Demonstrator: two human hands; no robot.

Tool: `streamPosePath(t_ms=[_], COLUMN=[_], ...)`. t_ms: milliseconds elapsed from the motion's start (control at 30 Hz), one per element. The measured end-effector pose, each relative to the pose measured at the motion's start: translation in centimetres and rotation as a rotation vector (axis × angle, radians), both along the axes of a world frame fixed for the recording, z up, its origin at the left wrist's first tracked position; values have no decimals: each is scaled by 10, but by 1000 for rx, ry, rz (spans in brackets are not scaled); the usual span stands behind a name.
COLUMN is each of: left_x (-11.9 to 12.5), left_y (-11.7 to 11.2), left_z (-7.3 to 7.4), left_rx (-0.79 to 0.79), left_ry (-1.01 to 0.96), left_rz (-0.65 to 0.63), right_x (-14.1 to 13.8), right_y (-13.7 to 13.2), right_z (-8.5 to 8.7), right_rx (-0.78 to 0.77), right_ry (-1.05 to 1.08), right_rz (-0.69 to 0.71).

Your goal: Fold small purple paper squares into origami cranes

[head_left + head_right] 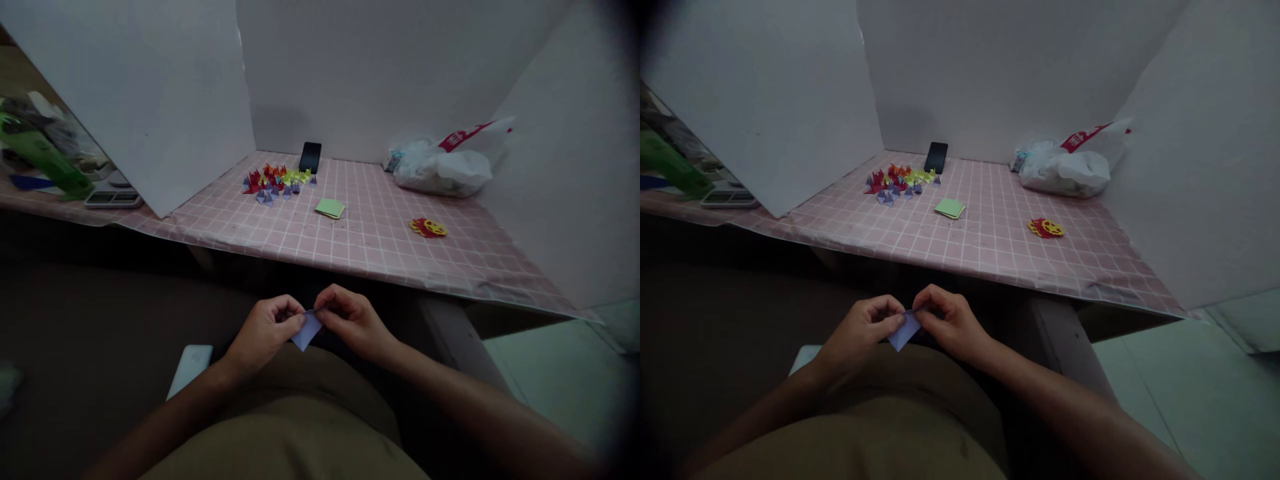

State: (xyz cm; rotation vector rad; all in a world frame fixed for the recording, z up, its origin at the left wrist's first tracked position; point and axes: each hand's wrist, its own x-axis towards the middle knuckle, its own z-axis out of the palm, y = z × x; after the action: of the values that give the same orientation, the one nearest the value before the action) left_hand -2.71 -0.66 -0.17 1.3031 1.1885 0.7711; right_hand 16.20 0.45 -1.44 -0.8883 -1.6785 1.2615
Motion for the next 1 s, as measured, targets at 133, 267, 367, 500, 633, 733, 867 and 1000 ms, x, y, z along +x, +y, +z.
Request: streamPosePath(t_ms=[133, 267, 367, 500, 633, 733, 867, 1000], left_x=[0, 0, 1, 2, 2, 3, 3, 3], left_y=[-2, -3, -3, -3, -4, -3, -2, -2], left_z=[-2, -5, -8, -9, -10, -9, -10, -12], left_rx=[28, -18, -36, -38, -39, -47, -17, 8], left_ry=[-34, -142, -170, -172, -192, -182, -201, -218], left_rz=[8, 3, 10, 32, 42, 33, 66, 161], right_x=[0, 2, 4, 6, 7, 7, 6, 3], right_y=[0, 1, 2, 4, 5, 6, 5, 6], right_z=[-1, -5, -6, -6, -6, -6, -4, -2], right_rx=[-108, -97, 7, 191, 311, 362, 325, 55], right_ry=[61, 62, 22, -50, -124, -169, -173, -29], right_rz=[53, 46, 57, 68, 75, 63, 53, 39])
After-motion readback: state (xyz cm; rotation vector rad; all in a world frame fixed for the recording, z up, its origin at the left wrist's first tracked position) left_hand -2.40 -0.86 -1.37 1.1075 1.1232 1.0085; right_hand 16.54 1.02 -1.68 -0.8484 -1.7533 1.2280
